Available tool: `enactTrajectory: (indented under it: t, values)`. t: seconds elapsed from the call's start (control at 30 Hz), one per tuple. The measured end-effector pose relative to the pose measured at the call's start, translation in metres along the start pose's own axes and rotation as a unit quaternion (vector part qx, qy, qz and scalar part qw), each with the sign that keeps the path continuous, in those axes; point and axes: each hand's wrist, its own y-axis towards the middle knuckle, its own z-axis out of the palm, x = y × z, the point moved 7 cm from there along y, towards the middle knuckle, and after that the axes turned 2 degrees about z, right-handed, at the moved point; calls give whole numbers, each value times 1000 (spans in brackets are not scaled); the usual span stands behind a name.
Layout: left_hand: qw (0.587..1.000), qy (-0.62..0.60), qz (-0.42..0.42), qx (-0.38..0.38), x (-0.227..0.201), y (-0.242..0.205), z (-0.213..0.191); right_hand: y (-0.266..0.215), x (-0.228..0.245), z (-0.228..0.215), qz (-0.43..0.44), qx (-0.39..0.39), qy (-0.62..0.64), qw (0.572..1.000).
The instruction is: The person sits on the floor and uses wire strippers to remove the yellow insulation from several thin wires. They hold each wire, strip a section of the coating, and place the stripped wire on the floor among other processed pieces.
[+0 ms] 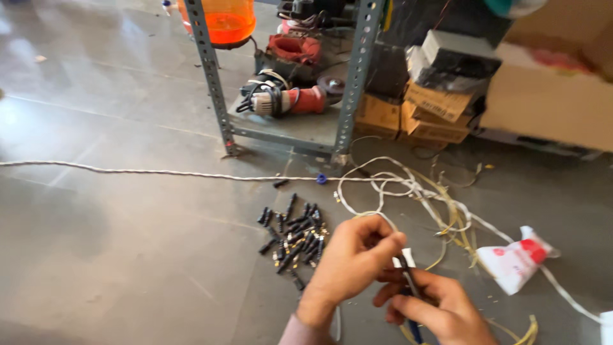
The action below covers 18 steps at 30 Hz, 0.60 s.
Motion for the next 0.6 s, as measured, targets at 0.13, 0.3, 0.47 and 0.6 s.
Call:
enactTrajectory:
  t: [0.13,0.3,0.47,0.6]
  values:
    - [997,51,-45,29,19,-3,10,-4,-55,-20,74,-36,28,996]
    - [995,47,-56,69,45,0,28,3,-141,-56,111,-26,59,992]
    - [990,-5,-96,101,78,-3,44,29,-207,-88,51,25,71,996]
    - [985,7,-132,109,99,-4,53,53,-249,-94,111,21,61,992]
